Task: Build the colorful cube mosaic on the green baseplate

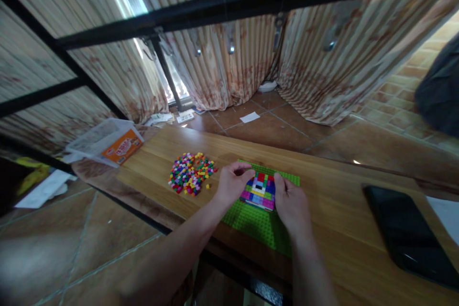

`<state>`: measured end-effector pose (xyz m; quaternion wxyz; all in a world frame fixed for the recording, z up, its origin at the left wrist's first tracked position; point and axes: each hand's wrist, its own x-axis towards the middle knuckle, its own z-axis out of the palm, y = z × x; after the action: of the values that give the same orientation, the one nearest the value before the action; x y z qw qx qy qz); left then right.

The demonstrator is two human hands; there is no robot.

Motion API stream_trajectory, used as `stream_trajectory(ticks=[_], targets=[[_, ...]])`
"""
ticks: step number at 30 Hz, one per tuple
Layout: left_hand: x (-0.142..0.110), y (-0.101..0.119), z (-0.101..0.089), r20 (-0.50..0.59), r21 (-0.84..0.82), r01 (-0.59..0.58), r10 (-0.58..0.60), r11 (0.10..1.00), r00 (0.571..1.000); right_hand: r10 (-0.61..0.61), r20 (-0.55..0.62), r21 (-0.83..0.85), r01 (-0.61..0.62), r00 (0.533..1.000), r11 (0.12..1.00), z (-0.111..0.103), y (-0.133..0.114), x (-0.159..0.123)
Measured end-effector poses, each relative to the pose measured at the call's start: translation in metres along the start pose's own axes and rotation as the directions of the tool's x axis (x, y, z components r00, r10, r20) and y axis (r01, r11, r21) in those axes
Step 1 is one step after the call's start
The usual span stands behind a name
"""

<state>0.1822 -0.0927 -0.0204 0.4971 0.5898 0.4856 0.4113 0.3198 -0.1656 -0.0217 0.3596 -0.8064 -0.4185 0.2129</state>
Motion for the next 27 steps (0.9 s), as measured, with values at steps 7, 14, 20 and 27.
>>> stream_trajectory(ticks=[7,14,20,27], targets=[[0.004,0.003,-0.039,-0.036,0.165,-0.117,0.125,0.979,0.992,0.026,0.013,-0.028,-0.025,1.000,0.999,-0.001,0.006,0.004],[0.032,0.009,-0.146,-0.194,0.703,0.128,0.015,0.700,0.981,0.065,-0.002,-0.067,-0.065,0.998,0.996,0.000,0.008,0.007],[0.036,0.000,-0.188,-0.207,0.816,0.210,-0.066,0.538,0.976,0.094,0.028,-0.090,-0.092,0.995,0.992,-0.004,0.005,0.005],[0.035,-0.005,-0.193,-0.163,0.861,0.192,-0.102,0.471,0.981,0.068,-0.013,-0.088,-0.068,0.998,0.994,-0.001,0.010,0.008]])
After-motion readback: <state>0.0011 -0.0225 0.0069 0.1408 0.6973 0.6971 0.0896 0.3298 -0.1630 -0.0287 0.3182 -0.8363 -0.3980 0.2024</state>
